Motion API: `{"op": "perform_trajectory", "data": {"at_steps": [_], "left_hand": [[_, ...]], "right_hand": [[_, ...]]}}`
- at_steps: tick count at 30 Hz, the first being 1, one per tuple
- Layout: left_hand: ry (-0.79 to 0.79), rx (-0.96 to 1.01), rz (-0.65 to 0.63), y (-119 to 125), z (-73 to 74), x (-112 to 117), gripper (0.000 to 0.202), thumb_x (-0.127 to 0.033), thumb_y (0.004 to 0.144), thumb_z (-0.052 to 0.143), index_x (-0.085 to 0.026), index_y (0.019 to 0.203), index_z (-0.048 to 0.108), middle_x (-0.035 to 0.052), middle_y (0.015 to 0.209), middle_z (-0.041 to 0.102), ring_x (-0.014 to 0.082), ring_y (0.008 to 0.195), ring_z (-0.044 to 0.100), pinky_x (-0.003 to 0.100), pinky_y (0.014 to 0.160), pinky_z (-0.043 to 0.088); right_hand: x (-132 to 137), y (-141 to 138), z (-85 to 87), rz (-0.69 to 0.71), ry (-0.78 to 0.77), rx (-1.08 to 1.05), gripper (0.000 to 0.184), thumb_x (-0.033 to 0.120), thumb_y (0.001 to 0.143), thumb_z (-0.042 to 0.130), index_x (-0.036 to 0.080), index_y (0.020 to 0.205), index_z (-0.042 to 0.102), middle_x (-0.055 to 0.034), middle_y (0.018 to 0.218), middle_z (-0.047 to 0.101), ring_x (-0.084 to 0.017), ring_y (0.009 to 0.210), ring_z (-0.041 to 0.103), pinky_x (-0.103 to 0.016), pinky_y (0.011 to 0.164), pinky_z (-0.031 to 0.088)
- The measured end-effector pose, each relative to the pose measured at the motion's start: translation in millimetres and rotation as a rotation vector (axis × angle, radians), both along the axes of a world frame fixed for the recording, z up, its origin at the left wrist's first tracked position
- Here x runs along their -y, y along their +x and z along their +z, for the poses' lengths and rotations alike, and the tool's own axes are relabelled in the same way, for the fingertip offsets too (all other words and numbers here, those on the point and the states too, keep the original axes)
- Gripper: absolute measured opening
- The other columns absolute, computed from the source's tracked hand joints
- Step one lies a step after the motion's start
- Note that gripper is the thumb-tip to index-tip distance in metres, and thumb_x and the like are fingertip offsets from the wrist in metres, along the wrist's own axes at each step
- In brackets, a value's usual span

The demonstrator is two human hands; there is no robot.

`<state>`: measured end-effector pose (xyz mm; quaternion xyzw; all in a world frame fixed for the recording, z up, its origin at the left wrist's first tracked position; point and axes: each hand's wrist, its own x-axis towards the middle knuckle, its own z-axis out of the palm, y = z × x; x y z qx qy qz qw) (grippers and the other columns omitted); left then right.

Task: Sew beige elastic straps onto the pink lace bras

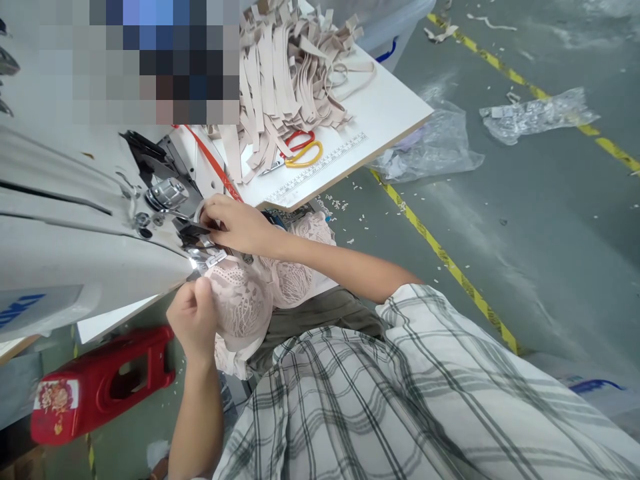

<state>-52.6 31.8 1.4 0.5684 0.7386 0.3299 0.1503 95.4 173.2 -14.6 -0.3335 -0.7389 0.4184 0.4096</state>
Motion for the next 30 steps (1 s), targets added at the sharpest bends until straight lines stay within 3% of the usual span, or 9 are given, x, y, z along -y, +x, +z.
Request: {"op": "perform_trajectory", "data": {"at_steps": [4,8,12,16,20,22,24,27,30], "left_hand": [[-0.003,-0.019,0.013,-2,-0.4,-2,0.040,-0.038,0.091,0.054,-0.020,0.058,0.041,-0.0045,0.056,0.039,0.0111,0.057,0.039,0.024,0.056,0.033],[-0.126,0.048,0.030,-14,-1.6,-6,0.029,-0.044,0.087,0.057,-0.019,0.074,0.062,0.0004,0.068,0.061,0.0163,0.069,0.056,0.026,0.067,0.043],[-0.461,0.624,-0.083,-10,-9.9,7,0.042,-0.059,0.081,0.063,-0.017,0.078,0.068,0.0067,0.073,0.069,0.0243,0.079,0.065,0.034,0.072,0.050],[-0.645,1.202,-0.178,34,-37.1,35,0.059,-0.068,0.067,0.074,-0.014,0.092,0.071,0.0113,0.079,0.072,0.0317,0.090,0.069,0.042,0.082,0.052],[-0.715,1.056,-0.339,69,-78.3,46,0.076,-0.085,0.067,0.057,-0.013,0.091,0.069,0.0119,0.080,0.070,0.0296,0.086,0.067,0.041,0.081,0.051],[-0.743,0.919,-0.388,64,-96.6,44,0.072,-0.084,0.068,0.055,-0.015,0.082,0.066,0.0088,0.075,0.067,0.0249,0.077,0.063,0.036,0.075,0.050],[-0.731,0.807,-0.386,44,-106.1,43,0.058,-0.074,0.070,0.063,-0.016,0.074,0.063,0.0051,0.072,0.063,0.0205,0.072,0.058,0.031,0.071,0.047],[-0.663,0.601,-0.342,-6,-100.5,49,0.046,-0.061,0.070,0.068,-0.019,0.059,0.054,0.0002,0.060,0.053,0.0176,0.063,0.050,0.027,0.062,0.041],[-0.577,0.436,-0.260,-55,-89.8,61,0.040,-0.053,0.069,0.066,-0.020,0.053,0.052,-0.0010,0.052,0.049,0.0174,0.055,0.048,0.028,0.058,0.039]], "right_hand": [[0,-1,-1.8,-0.010,-0.008,-0.021,0.009,0.010,0.079,0.055,0.018,0.082,0.057,-0.0044,0.102,0.058,-0.016,0.093,0.055,-0.027,0.082,0.043],[-2,-7,-4.9,-0.018,-0.001,-0.023,0.010,0.009,0.076,0.054,0.017,0.080,0.057,-0.0042,0.097,0.057,-0.016,0.088,0.054,-0.029,0.079,0.043],[4,1,1.7,-0.001,-0.087,-0.068,0.007,0.010,0.077,0.057,0.017,0.078,0.056,-0.0022,0.090,0.055,-0.014,0.079,0.051,-0.028,0.071,0.040],[26,34,18.4,0.150,-0.342,-0.153,0.014,0.029,0.088,0.060,0.018,0.081,0.054,0.0023,0.074,0.054,-0.010,0.064,0.046,-0.025,0.060,0.037],[41,64,10.4,0.271,-0.603,-0.259,0.017,0.034,0.091,0.061,0.020,0.086,0.051,-0.0001,0.080,0.065,-0.011,0.069,0.059,-0.022,0.057,0.041],[42,73,-12.6,0.151,-0.836,-0.399,0.022,0.034,0.084,0.069,0.019,0.086,0.052,-0.0025,0.085,0.068,-0.013,0.073,0.065,-0.023,0.061,0.047],[40,83,-40.6,-0.095,-0.998,-0.548,0.029,0.031,0.072,0.078,0.017,0.082,0.054,-0.0033,0.084,0.069,-0.013,0.070,0.066,-0.025,0.063,0.051],[35,109,-71.2,-0.407,-0.913,-0.670,0.037,0.031,0.062,0.082,0.018,0.078,0.050,0.0031,0.074,0.065,-0.006,0.059,0.056,-0.019,0.057,0.047],[20,149,-81.0,-0.637,-0.747,-0.788,0.042,0.036,0.061,0.080,0.019,0.073,0.044,0.0088,0.063,0.055,-0.001,0.048,0.041,-0.013,0.047,0.037]]}}
